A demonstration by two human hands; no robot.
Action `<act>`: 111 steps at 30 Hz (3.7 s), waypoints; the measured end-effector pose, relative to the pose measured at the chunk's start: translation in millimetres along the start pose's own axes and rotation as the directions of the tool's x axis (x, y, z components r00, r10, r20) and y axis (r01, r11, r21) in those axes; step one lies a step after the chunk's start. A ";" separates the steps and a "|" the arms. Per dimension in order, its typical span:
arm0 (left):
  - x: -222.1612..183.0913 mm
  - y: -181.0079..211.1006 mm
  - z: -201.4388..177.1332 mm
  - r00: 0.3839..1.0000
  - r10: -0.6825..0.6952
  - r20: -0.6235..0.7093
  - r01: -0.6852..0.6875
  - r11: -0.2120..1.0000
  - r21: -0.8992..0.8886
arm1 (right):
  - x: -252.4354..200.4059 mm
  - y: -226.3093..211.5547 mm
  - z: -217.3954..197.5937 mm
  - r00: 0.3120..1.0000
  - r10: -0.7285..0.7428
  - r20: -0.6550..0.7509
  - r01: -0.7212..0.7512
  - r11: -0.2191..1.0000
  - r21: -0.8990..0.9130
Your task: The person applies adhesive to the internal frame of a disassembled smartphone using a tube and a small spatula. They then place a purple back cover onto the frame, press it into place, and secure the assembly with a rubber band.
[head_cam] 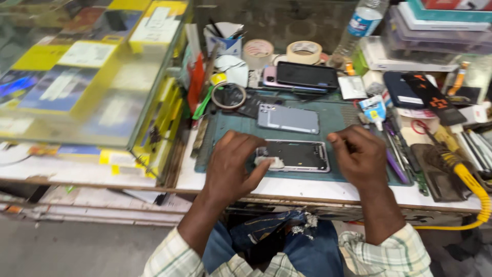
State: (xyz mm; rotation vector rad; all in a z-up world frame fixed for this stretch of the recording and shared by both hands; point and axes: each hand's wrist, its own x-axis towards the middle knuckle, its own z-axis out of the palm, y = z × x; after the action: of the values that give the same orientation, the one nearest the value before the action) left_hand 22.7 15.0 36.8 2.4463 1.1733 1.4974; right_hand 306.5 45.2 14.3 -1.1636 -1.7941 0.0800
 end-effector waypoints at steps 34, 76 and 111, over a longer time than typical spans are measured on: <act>-4.1 -7.6 2.1 0.946 -0.252 0.202 0.268 0.962 -0.057 | 22.8 -2.7 -32.6 0.987 0.026 0.160 0.055 0.874 -0.482; -4.4 -12.6 -2.4 0.919 -0.277 0.280 0.317 0.942 -0.108 | 102.6 113.4 -16.1 0.952 0.188 -0.241 -0.302 0.695 -0.652; -6.5 -12.4 -3.4 0.943 -0.226 0.244 0.260 0.958 -0.118 | 106.0 89.0 10.0 0.935 0.348 0.065 -0.198 0.666 -0.719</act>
State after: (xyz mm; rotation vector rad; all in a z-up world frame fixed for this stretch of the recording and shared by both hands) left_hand 11.3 18.8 28.8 2.2081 1.2168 1.1561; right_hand 349.9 175.3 35.4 -2.0454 -1.8550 -0.3690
